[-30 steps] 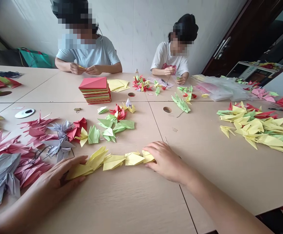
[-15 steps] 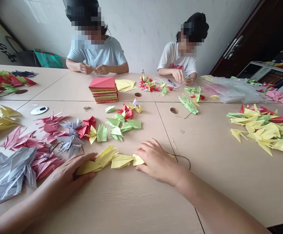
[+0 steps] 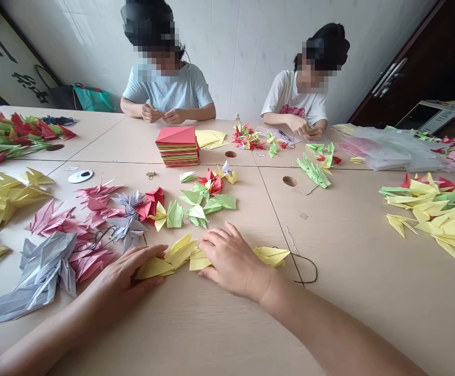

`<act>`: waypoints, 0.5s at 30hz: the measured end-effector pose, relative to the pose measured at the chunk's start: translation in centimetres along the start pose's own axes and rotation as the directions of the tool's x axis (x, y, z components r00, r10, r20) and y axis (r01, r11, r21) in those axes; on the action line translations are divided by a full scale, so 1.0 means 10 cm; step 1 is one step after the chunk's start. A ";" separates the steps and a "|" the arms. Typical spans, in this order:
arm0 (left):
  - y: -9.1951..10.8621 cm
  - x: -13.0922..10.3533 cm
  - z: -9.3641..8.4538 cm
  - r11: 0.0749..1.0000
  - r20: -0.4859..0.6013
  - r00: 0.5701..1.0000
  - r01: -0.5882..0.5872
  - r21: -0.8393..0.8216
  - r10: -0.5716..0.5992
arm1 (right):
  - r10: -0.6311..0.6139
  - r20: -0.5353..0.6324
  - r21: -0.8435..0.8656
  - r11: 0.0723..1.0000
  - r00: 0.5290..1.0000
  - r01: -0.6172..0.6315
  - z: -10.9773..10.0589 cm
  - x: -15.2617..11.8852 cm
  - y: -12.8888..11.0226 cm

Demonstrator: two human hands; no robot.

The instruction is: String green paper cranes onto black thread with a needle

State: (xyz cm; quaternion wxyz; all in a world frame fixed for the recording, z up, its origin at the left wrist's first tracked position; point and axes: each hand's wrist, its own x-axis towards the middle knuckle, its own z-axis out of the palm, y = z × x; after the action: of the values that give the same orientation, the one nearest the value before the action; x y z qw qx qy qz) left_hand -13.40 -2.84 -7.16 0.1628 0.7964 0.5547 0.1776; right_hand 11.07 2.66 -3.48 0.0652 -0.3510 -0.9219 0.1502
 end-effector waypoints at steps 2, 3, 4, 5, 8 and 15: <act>0.01 0.00 0.00 1.000 -0.013 1.000 0.000 -0.028 -0.001 | 0.011 -0.013 0.008 1.000 1.000 -0.011 0.03 -0.06 0.08; 0.02 0.00 0.00 0.999 -0.023 1.000 0.000 -0.044 -0.001 | 0.029 -0.017 0.006 1.000 0.999 -0.028 0.02 -0.11 0.12; 0.03 0.00 0.00 0.998 -0.033 0.999 -0.002 -0.060 0.000 | 0.052 -0.025 -0.005 0.999 0.998 -0.052 0.01 -0.18 0.17; 0.03 0.00 0.01 0.997 -0.042 0.999 -0.001 -0.074 -0.002 | 0.073 -0.015 -0.022 0.997 0.997 -0.073 -0.02 -0.24 0.20; 0.04 0.01 0.01 0.996 -0.049 0.999 0.014 -0.092 -0.018 | 0.069 0.002 -0.050 0.996 0.998 -0.069 -0.10 -0.32 0.21; 0.07 0.02 -0.03 0.967 0.015 0.987 0.159 -0.198 -0.160 | -0.255 -0.091 -0.116 0.963 0.963 0.244 0.02 0.21 -0.16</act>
State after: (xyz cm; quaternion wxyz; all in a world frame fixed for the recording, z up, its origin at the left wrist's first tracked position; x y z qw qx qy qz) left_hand -12.90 -2.90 -6.55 0.2549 0.7289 0.5965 0.2188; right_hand 8.45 2.89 -3.11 0.1138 -0.2422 -0.9607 0.0738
